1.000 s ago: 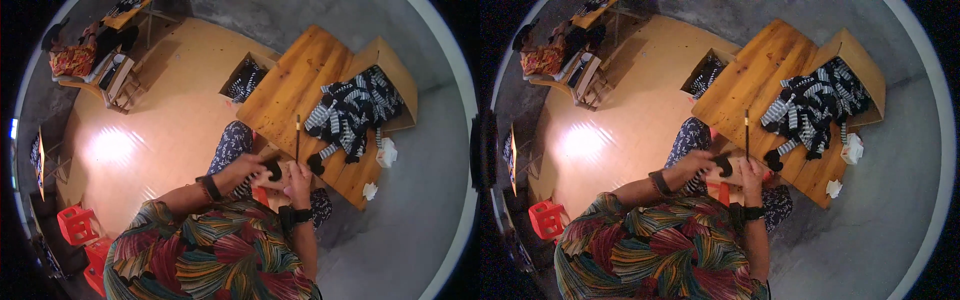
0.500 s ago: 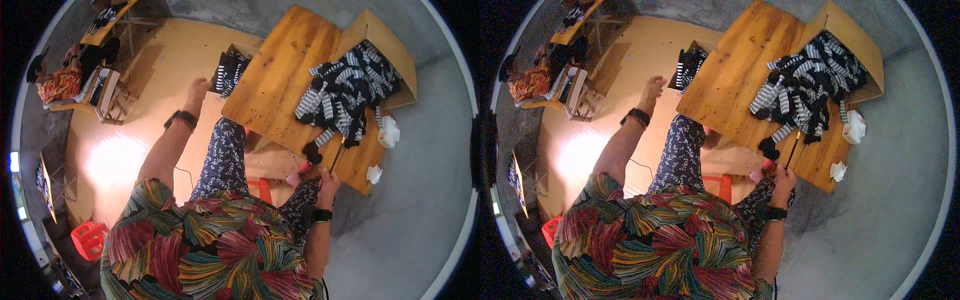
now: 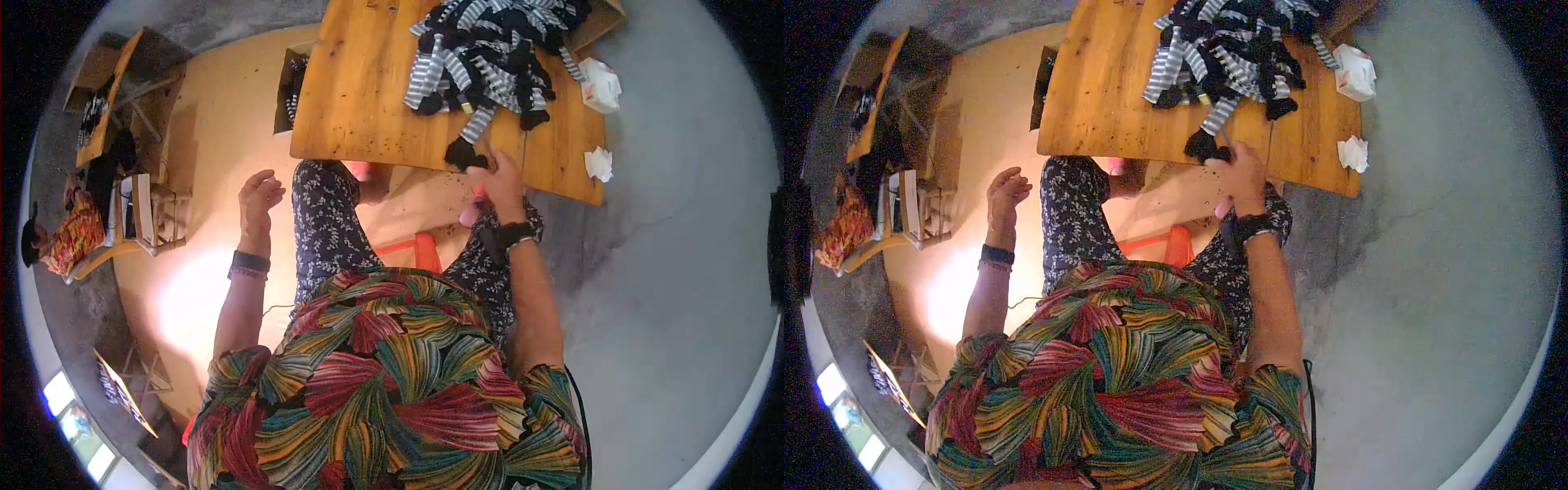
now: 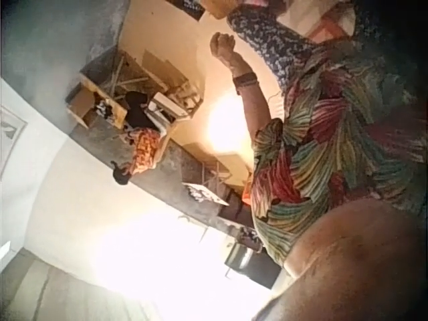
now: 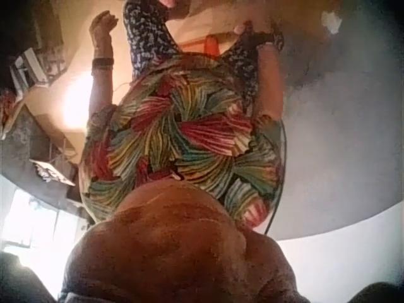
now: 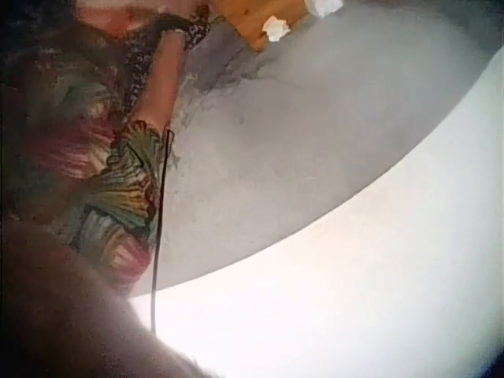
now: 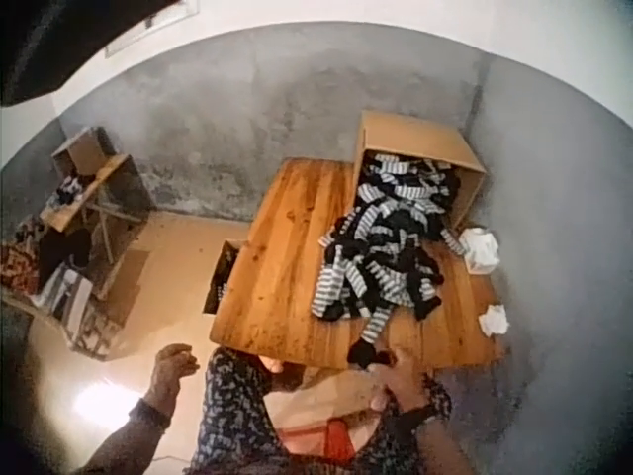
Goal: The worker uses a wooden stick to turn small sewn fabric tubes inside out for garment manufacturing.
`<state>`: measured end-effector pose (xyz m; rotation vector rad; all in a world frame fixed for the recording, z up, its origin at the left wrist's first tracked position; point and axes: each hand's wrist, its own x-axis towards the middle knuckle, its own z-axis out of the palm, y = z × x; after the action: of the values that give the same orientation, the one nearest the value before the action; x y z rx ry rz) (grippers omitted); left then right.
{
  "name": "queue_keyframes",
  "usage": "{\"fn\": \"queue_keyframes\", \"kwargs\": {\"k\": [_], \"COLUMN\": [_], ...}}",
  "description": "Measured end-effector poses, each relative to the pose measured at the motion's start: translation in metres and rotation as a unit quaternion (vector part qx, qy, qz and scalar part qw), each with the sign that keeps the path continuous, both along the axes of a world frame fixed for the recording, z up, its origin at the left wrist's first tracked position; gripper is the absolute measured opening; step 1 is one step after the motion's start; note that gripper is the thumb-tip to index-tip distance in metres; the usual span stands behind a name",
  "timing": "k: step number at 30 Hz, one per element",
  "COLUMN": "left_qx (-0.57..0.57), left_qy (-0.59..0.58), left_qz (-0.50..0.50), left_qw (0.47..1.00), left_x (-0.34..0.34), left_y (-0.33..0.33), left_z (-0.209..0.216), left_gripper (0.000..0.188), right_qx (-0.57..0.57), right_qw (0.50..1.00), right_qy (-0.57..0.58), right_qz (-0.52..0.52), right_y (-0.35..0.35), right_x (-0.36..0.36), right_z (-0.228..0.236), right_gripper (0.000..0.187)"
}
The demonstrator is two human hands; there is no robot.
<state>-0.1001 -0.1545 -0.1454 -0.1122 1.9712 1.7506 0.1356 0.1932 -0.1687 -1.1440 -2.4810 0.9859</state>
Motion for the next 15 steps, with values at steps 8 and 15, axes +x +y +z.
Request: {"fn": "queue_keyframes", "kwargs": {"k": [8, 15], "left_qx": [0.065, 0.05], "left_qy": [-0.076, 0.13], "left_qz": [-0.214, -0.269], "left_qw": [0.972, 0.953], "left_x": [0.086, 0.123], "left_y": [0.076, 0.119], "left_z": [0.001, -0.049], "left_gripper": [0.025, 0.05], "right_qx": [0.115, -0.177], "right_qw": [0.986, 0.956], "right_qy": [-0.037, -0.008], "right_qz": [0.114, 0.232], "right_y": [-0.036, -0.061], "right_x": [-0.009, 0.002], "right_z": [-0.034, 0.058], "right_gripper": [0.022, 0.015]}}
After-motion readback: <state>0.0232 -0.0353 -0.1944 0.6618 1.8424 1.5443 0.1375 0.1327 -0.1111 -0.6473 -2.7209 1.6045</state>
